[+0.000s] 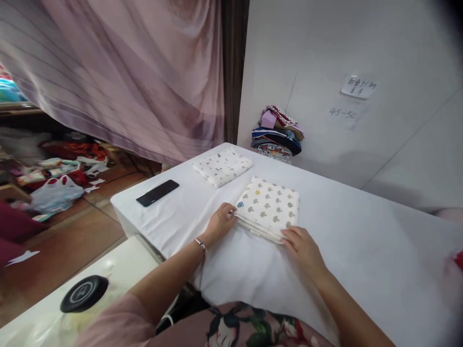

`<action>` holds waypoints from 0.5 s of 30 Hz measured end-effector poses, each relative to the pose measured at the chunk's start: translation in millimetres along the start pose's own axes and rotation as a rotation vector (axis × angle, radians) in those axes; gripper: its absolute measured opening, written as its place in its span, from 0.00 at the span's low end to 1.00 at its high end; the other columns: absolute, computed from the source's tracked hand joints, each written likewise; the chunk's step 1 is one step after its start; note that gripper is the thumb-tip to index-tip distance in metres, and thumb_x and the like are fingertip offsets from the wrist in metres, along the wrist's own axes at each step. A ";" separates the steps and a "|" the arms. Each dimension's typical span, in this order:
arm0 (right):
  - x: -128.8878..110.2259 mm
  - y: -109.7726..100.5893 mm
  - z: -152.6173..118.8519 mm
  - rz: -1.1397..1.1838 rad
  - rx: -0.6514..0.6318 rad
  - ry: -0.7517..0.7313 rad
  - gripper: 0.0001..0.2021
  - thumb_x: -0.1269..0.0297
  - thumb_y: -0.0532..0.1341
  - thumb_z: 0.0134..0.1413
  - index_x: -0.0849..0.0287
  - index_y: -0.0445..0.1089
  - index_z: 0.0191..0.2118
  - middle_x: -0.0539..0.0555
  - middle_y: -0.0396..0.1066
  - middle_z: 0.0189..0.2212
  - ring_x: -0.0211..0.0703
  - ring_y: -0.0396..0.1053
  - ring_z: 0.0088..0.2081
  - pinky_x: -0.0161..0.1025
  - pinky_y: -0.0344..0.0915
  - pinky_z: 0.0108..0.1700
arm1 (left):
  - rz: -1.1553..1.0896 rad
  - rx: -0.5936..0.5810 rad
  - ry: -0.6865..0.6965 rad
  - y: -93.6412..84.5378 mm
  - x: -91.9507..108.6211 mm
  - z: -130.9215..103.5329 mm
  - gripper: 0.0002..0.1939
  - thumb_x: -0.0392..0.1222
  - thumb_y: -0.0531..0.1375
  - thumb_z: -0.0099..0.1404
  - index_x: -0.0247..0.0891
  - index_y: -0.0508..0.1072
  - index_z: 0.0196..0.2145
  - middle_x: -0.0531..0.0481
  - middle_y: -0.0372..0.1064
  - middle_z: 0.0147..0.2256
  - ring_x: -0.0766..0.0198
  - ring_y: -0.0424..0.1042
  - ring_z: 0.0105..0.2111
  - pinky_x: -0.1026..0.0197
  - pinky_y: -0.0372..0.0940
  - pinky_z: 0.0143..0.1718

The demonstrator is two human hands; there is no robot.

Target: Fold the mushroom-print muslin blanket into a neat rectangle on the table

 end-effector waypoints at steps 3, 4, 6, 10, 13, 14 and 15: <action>6.3 5.9 0.6 -0.012 -0.035 -0.005 0.12 0.61 0.52 0.59 0.52 0.70 0.44 0.54 0.68 0.42 0.48 0.64 0.45 0.44 0.64 0.46 | 0.010 0.006 0.016 0.9 -1.0 5.7 0.06 0.35 0.53 0.56 0.40 0.67 0.33 0.51 0.64 0.37 0.66 0.67 0.35 0.62 0.64 0.38; 8.1 7.2 0.0 -0.013 -0.034 -0.006 0.12 0.61 0.52 0.59 0.52 0.70 0.44 0.54 0.68 0.42 0.48 0.64 0.45 0.45 0.64 0.46 | 0.016 0.010 0.021 0.9 -1.7 7.0 0.05 0.34 0.53 0.55 0.40 0.66 0.32 0.51 0.64 0.36 0.66 0.66 0.35 0.63 0.64 0.38; 10.1 8.0 -1.4 -0.015 -0.033 -0.012 0.12 0.62 0.52 0.59 0.52 0.70 0.44 0.54 0.68 0.41 0.48 0.64 0.45 0.45 0.64 0.46 | 0.036 0.017 0.021 1.4 -3.3 8.3 0.06 0.33 0.52 0.54 0.40 0.65 0.31 0.52 0.64 0.35 0.66 0.66 0.34 0.63 0.63 0.37; 7.4 1.5 0.3 -0.019 -0.072 -0.015 0.11 0.61 0.53 0.58 0.54 0.71 0.42 0.55 0.68 0.41 0.47 0.64 0.44 0.44 0.63 0.45 | 0.046 -0.029 -0.020 1.2 -6.6 7.4 0.09 0.33 0.52 0.54 0.40 0.65 0.34 0.52 0.65 0.35 0.66 0.66 0.34 0.63 0.63 0.37; 0.1 -6.5 9.1 -0.005 -0.112 0.010 0.11 0.60 0.53 0.58 0.54 0.72 0.37 0.54 0.69 0.39 0.46 0.64 0.42 0.42 0.63 0.43 | -0.011 -0.101 -0.004 -4.9 -5.7 7.8 0.12 0.33 0.53 0.53 0.40 0.67 0.37 0.52 0.66 0.38 0.65 0.67 0.37 0.62 0.64 0.39; -3.5 -8.2 13.7 0.004 -0.112 0.010 0.12 0.61 0.52 0.59 0.54 0.72 0.36 0.53 0.69 0.38 0.45 0.64 0.42 0.41 0.63 0.43 | -0.030 -0.112 0.020 -7.8 -4.5 8.6 0.14 0.33 0.53 0.53 0.40 0.67 0.39 0.51 0.66 0.40 0.65 0.67 0.38 0.62 0.64 0.41; -7.8 -8.8 19.1 0.013 -0.106 0.000 0.12 0.62 0.51 0.60 0.54 0.72 0.34 0.53 0.69 0.37 0.44 0.64 0.41 0.40 0.62 0.42 | -0.042 -0.114 0.054 -10.7 -2.8 9.7 0.15 0.34 0.53 0.54 0.40 0.68 0.40 0.51 0.65 0.42 0.64 0.67 0.40 0.61 0.64 0.42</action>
Point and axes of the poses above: each hand's wrist, its own z-axis towards the middle knuckle, its own y-axis out of the palm, x = y × z, the point moved 1 cm from there along z, towards the middle knuckle
